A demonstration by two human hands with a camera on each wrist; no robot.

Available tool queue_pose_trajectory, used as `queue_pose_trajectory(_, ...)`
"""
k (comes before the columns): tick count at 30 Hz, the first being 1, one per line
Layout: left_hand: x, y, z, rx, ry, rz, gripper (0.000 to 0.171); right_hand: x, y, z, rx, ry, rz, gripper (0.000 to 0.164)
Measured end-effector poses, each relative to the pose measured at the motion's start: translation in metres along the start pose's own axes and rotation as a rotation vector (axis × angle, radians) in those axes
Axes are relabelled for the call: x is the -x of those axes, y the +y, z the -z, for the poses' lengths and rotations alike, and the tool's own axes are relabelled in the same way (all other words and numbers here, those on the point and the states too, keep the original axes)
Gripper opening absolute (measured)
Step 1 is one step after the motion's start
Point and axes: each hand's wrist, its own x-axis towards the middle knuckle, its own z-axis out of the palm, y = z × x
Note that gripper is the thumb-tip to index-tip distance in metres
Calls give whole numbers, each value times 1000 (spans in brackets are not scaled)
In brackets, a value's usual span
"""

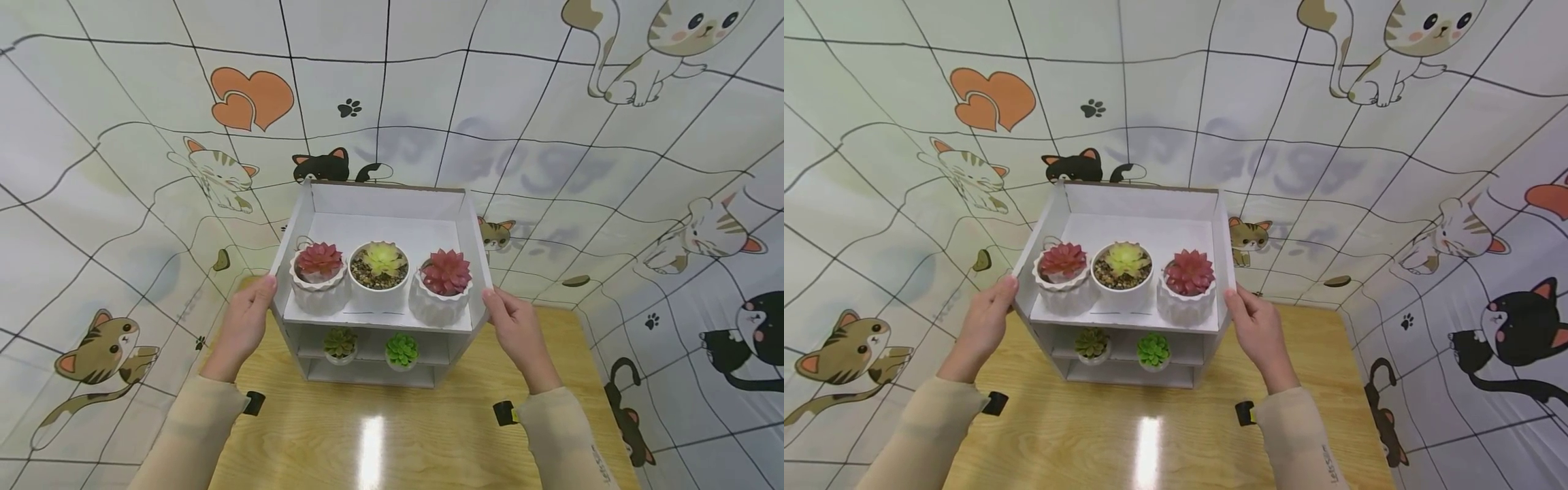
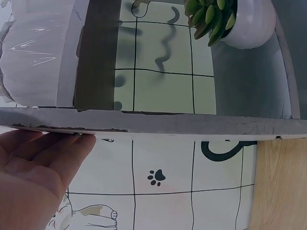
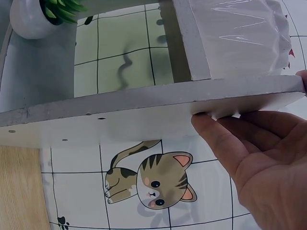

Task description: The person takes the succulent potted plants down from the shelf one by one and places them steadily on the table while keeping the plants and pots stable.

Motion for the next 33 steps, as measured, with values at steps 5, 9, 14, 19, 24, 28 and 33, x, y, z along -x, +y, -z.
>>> queue_pose_trajectory(5, -1, 0, -2, 4, -4, -6, 58, 1, 1, 1, -1, 8, -7, 44)
queue_pose_trajectory(9, -1, 1, -3, -14, -4, -6, 59, 1, 1, 3, -1, 6, -20, 45)
queue_pose_trajectory(14, 0, 3, -4, -25, 5, -10, 58, 3, 0, 6, 7, -1, -32, 48)
queue_pose_trajectory(19, 0, 5, -7, -2, 2, -22, 55, 4, 1, 10, 11, 3, -34, 48)
queue_pose_trajectory(24, 0, 9, -11, 0, -8, -17, 56, 5, 3, 14, 16, 5, -29, 48)
queue_pose_trajectory(28, -1, 10, -15, 2, -4, -18, 56, 6, 4, 16, 17, 14, -27, 47)
queue_pose_trajectory(33, -2, 10, -20, 18, -4, -27, 53, 7, 6, 20, 11, 33, -34, 47)
